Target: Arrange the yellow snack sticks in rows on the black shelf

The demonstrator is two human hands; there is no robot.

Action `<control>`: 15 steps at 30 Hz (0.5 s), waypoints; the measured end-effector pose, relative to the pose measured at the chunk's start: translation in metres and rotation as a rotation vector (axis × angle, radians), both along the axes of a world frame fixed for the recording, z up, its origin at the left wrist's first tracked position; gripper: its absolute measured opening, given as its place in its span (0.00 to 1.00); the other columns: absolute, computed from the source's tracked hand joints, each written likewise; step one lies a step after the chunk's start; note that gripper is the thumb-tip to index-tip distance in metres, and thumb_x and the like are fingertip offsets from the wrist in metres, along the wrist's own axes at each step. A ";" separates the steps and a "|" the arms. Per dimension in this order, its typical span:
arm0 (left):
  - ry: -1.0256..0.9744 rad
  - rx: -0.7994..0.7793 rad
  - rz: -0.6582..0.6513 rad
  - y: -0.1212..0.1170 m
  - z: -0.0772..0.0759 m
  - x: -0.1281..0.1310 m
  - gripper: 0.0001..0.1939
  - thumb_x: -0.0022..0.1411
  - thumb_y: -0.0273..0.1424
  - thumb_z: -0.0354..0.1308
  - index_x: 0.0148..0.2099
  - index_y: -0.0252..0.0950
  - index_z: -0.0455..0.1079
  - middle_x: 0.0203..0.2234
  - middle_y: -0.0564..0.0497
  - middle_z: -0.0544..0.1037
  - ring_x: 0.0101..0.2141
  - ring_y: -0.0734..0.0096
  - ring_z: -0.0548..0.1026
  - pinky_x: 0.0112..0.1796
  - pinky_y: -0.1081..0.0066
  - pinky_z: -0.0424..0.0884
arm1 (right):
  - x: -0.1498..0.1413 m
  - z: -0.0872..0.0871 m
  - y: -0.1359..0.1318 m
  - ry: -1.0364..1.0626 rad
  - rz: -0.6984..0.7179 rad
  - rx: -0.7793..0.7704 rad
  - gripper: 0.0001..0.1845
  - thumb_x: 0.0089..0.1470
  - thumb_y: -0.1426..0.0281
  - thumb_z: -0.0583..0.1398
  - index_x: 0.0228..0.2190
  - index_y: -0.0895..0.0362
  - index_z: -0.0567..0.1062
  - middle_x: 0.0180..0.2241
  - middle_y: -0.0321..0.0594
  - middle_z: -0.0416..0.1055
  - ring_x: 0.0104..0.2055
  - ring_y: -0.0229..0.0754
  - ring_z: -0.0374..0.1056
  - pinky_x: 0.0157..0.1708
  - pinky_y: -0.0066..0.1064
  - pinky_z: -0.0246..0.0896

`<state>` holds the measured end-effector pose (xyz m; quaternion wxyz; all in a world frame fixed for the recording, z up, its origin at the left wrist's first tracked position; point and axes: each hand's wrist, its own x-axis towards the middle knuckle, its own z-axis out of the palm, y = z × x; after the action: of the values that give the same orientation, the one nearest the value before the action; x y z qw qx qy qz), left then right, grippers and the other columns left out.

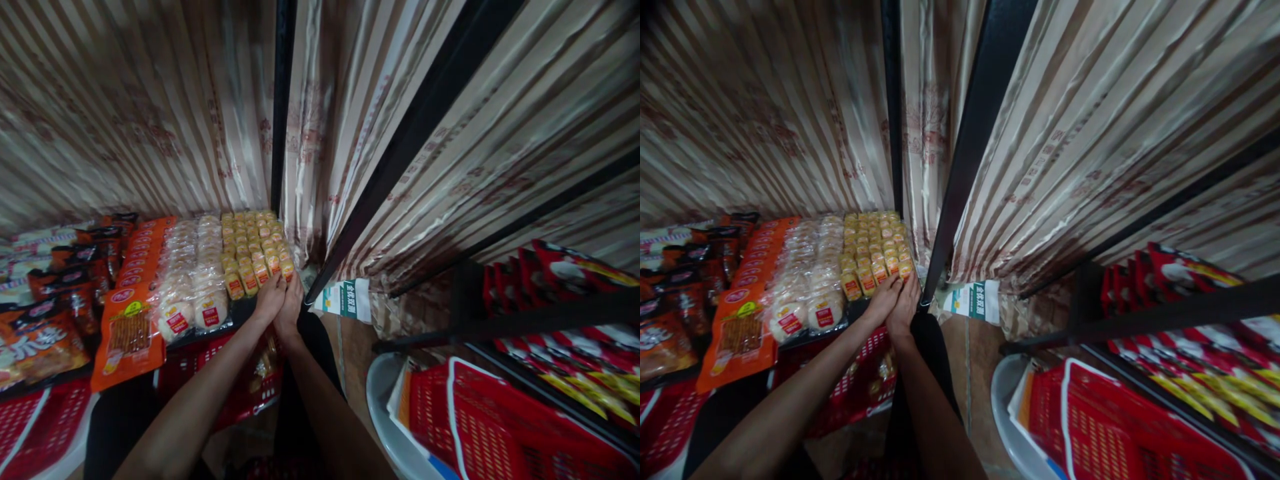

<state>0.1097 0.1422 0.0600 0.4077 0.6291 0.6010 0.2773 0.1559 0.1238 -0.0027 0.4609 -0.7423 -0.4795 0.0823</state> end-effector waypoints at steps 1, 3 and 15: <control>0.015 0.008 -0.006 0.001 0.001 0.001 0.19 0.63 0.30 0.45 0.53 0.32 0.68 0.53 0.41 0.71 0.54 0.64 0.68 0.57 0.64 0.57 | 0.001 -0.002 0.002 -0.017 0.000 -0.005 0.27 0.57 0.74 0.43 0.57 0.66 0.57 0.57 0.56 0.59 0.60 0.46 0.52 0.58 0.43 0.49; 0.033 0.015 -0.011 0.002 0.003 0.003 0.18 0.62 0.29 0.45 0.52 0.32 0.69 0.52 0.42 0.72 0.53 0.62 0.68 0.58 0.62 0.57 | 0.003 -0.006 0.004 -0.053 0.000 -0.016 0.27 0.57 0.74 0.44 0.58 0.66 0.57 0.57 0.57 0.59 0.60 0.47 0.53 0.57 0.44 0.50; 0.094 0.117 0.009 -0.018 0.031 0.013 0.20 0.61 0.27 0.43 0.54 0.35 0.65 0.47 0.41 0.74 0.53 0.56 0.67 0.54 0.56 0.62 | 0.008 -0.025 0.007 -0.238 0.055 -0.058 0.26 0.57 0.74 0.45 0.57 0.65 0.59 0.57 0.56 0.59 0.61 0.47 0.51 0.57 0.46 0.49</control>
<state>0.1222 0.1237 0.0911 0.3401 0.6614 0.6050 0.2841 0.1644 0.1309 -0.0277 0.3765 -0.7463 -0.5486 0.0201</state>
